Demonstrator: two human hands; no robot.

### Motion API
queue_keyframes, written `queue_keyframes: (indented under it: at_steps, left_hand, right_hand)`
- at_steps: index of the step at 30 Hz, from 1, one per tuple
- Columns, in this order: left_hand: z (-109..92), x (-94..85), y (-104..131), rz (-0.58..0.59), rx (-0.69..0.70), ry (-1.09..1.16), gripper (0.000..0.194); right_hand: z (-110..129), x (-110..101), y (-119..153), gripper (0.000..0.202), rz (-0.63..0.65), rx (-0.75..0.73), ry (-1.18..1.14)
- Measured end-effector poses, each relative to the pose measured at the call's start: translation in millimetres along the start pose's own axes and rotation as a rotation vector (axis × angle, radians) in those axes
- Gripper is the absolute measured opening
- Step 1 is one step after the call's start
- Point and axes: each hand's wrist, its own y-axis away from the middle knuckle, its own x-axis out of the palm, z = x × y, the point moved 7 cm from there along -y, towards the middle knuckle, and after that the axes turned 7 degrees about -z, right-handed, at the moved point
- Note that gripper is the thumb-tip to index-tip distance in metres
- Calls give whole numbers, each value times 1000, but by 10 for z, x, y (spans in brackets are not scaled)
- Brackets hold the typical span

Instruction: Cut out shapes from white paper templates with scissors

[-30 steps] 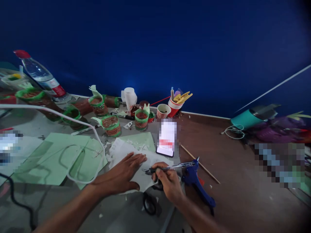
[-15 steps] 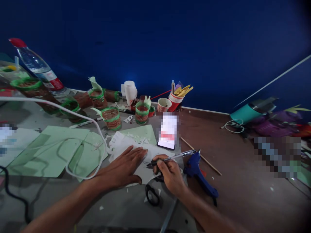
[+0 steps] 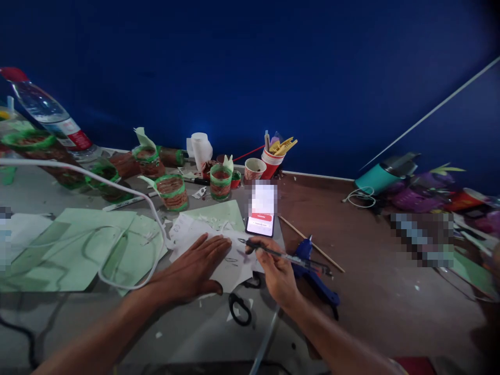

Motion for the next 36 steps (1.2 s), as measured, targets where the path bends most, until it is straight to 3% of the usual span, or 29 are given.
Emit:
queue_keyframes:
  at_steps: [7,12,19,24,36]
  left_hand:
    - [-13,-4,20,-12,30,1,79]
    - [11,31,17,-28,22,-20,82]
    - [11,38,-12,6,-19,-9,81]
    - [8,31,13,-43,22,-4,84]
    - [72,89,7,-121,18,-10,81]
  right_hand:
    - [-49,82,37,16,92,94,-87]
    - [-100,113,21,10,61,178,60]
    - [-48,89,7,13,37,72,223]
    - [32,99,6,16,48,-27,277]
    - [302,228,36,16,153,-10,207]
